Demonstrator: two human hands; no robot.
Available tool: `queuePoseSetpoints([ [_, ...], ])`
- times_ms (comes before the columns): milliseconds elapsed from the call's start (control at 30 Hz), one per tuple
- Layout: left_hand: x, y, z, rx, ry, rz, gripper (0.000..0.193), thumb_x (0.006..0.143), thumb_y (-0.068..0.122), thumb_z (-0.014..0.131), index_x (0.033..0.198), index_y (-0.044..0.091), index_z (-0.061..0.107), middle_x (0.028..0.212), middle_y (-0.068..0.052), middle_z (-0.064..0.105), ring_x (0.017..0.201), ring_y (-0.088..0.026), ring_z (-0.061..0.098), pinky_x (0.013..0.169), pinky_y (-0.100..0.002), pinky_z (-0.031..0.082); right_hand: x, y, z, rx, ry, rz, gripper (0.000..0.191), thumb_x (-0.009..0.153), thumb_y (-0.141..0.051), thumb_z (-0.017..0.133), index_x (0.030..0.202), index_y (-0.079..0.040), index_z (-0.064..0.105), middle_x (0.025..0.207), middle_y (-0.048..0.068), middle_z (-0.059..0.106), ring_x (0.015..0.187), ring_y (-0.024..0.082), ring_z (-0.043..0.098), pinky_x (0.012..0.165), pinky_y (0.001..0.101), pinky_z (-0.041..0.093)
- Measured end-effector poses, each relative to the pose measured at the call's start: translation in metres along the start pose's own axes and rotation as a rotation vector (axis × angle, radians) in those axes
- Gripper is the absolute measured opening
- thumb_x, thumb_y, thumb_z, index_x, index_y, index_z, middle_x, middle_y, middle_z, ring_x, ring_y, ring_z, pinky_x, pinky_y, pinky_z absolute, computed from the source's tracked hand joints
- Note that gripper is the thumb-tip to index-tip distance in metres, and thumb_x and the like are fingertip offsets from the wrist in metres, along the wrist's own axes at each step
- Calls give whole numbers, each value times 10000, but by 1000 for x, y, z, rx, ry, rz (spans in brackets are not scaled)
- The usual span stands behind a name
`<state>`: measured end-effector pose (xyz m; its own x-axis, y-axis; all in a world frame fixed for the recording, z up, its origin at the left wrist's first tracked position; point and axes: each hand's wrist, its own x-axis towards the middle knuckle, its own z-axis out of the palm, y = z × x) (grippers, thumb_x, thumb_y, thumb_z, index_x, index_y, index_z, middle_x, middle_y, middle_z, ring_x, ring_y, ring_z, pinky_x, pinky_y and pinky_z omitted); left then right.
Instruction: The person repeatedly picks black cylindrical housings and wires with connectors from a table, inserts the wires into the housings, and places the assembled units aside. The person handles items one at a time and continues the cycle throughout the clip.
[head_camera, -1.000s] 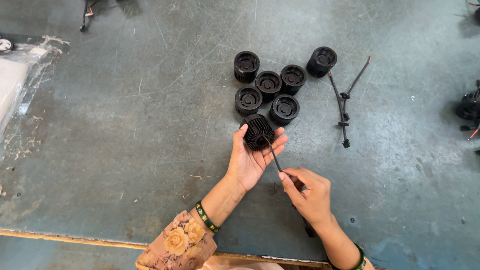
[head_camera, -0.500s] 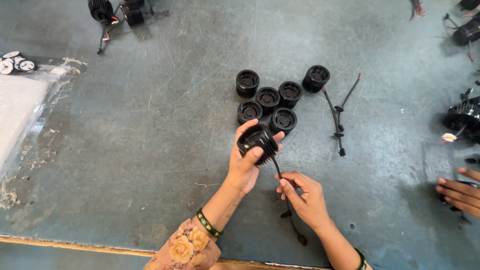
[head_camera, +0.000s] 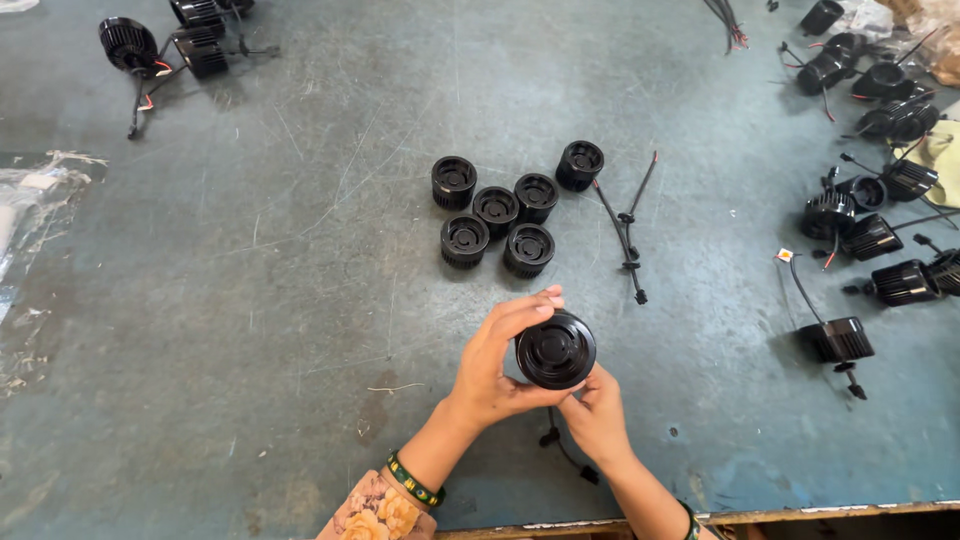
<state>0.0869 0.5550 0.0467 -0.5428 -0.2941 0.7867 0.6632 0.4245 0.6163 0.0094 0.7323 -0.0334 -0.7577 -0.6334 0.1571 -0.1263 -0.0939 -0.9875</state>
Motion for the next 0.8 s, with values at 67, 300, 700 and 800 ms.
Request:
queuePoseSetpoints([
  [67, 0, 0, 1, -13, 6, -12, 818, 721, 113, 962, 1398, 66, 506, 1390, -156, 603, 1370, -338, 625, 1154, -414, 529, -1, 2, -1, -66, 0, -59, 320, 898, 15, 680, 1217, 4, 662, 1191, 52, 712, 1116, 135, 635, 1006, 326, 491],
  [300, 0, 0, 6, -141, 59, -92, 822, 725, 58, 892, 1408, 49, 435, 1414, -196, 568, 1343, -337, 602, 1136, -404, 513, -3, -10, -8, -52, 4, 1, 37, 961, -5, 695, 994, 1, 680, 1047, 31, 691, 1027, 123, 634, 961, 307, 496],
  [700, -3, -28, 13, -1464, 419, -1016, 688, 990, 534, 504, 1348, -53, 510, 1337, -224, 602, 1321, -440, 560, 1086, -493, 526, -5, -83, 21, -411, 87, -90, 94, 835, -34, 768, 904, 19, 733, 747, 46, 668, 525, 101, 678, 470, 235, 504],
  [800, -7, -31, 13, -1491, 432, -977, 663, 994, 504, 515, 1332, -66, 518, 1324, -227, 607, 1323, -437, 565, 1103, -495, 515, -6, -82, 28, -402, 124, -40, 88, 833, -30, 765, 900, 21, 739, 725, 48, 663, 495, 99, 659, 432, 238, 482],
])
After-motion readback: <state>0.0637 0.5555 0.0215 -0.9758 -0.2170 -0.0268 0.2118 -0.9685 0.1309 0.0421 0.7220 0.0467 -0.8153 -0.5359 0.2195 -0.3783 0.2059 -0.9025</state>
